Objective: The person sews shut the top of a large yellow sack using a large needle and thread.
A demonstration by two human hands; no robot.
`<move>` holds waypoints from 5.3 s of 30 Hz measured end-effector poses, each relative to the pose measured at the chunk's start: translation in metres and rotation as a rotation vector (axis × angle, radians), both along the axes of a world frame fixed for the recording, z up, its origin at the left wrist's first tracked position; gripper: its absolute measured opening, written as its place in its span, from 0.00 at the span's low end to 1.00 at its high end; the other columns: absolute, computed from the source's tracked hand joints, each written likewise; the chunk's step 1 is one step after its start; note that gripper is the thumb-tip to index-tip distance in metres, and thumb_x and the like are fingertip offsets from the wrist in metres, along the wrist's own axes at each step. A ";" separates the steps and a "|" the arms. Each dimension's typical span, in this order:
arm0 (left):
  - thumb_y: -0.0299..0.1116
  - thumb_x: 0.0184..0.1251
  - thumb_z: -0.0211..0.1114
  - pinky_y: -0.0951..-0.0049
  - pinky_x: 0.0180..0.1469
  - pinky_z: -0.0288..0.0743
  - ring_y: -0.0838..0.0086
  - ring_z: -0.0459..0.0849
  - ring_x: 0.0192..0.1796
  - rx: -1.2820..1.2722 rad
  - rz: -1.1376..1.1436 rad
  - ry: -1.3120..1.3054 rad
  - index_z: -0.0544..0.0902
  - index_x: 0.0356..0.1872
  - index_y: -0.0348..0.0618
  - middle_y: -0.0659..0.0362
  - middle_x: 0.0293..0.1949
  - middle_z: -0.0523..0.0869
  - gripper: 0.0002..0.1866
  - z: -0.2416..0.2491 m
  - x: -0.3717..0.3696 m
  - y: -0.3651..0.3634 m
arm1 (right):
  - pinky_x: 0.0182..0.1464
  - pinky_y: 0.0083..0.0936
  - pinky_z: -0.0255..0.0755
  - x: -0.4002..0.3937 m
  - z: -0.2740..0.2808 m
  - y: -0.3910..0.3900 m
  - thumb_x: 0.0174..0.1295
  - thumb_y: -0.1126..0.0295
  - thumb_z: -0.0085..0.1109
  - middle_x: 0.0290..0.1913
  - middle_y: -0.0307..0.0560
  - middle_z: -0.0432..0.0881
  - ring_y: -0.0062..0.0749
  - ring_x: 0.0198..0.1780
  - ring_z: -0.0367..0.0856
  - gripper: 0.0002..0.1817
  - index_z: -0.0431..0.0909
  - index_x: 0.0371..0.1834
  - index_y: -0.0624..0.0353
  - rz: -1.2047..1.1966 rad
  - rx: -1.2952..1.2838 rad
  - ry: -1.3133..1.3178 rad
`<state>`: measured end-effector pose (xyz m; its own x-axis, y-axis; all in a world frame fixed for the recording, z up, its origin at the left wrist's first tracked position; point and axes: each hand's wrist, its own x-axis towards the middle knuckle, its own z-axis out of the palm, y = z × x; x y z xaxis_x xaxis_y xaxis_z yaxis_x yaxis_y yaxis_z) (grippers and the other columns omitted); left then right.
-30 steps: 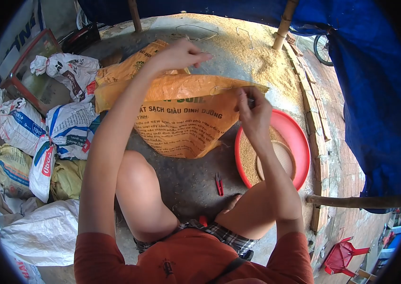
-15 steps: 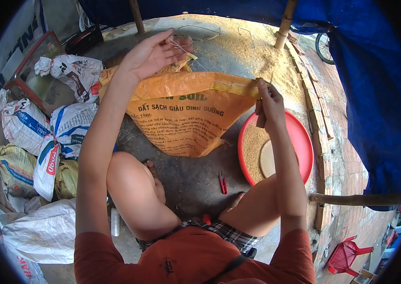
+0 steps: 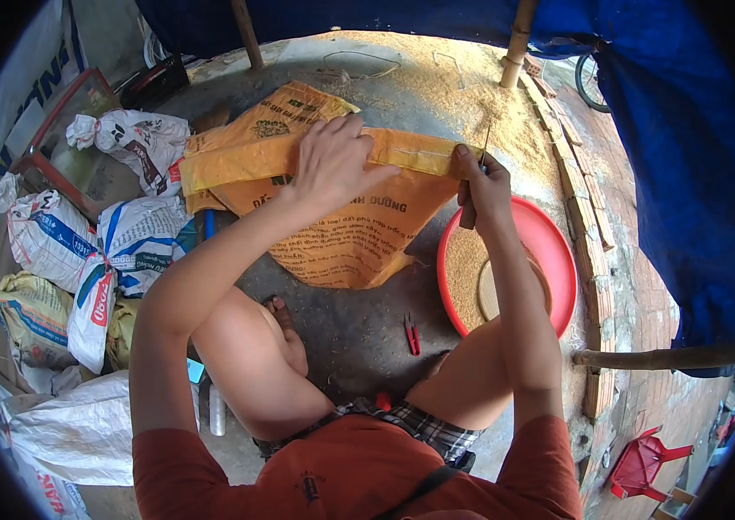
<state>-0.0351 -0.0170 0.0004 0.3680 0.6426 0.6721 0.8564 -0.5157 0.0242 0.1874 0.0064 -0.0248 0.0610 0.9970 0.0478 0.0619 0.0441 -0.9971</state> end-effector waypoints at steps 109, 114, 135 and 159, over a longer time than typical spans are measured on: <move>0.41 0.52 0.68 0.64 0.32 0.73 0.62 0.81 0.28 -0.142 0.225 -0.013 0.81 0.23 0.41 0.56 0.20 0.80 0.13 0.057 -0.028 -0.017 | 0.26 0.17 0.76 -0.001 -0.017 0.017 0.61 0.68 0.59 0.26 0.45 0.79 0.26 0.25 0.82 0.09 0.73 0.33 0.63 0.100 0.080 0.239; 0.42 0.54 0.66 0.62 0.34 0.71 0.58 0.79 0.28 -0.123 0.187 0.043 0.82 0.23 0.42 0.55 0.24 0.78 0.13 0.059 -0.041 -0.012 | 0.26 0.17 0.76 0.002 -0.016 0.016 0.61 0.68 0.59 0.26 0.44 0.78 0.25 0.24 0.82 0.09 0.73 0.33 0.64 0.097 0.081 0.223; 0.35 0.68 0.56 0.71 0.46 0.70 0.77 0.74 0.38 -1.071 -0.964 -1.552 0.78 0.34 0.42 0.61 0.34 0.76 0.08 0.047 -0.050 0.041 | 0.25 0.20 0.75 -0.003 -0.014 0.013 0.61 0.65 0.60 0.26 0.43 0.78 0.24 0.22 0.78 0.11 0.74 0.34 0.63 0.139 0.063 0.161; 0.25 0.47 0.67 0.65 0.47 0.66 0.62 0.71 0.41 -0.087 -0.089 -0.037 0.81 0.25 0.36 0.54 0.33 0.71 0.05 0.015 -0.012 0.007 | 0.25 0.18 0.75 -0.001 -0.010 0.011 0.60 0.65 0.61 0.25 0.44 0.78 0.23 0.22 0.79 0.12 0.74 0.32 0.64 0.120 0.077 0.178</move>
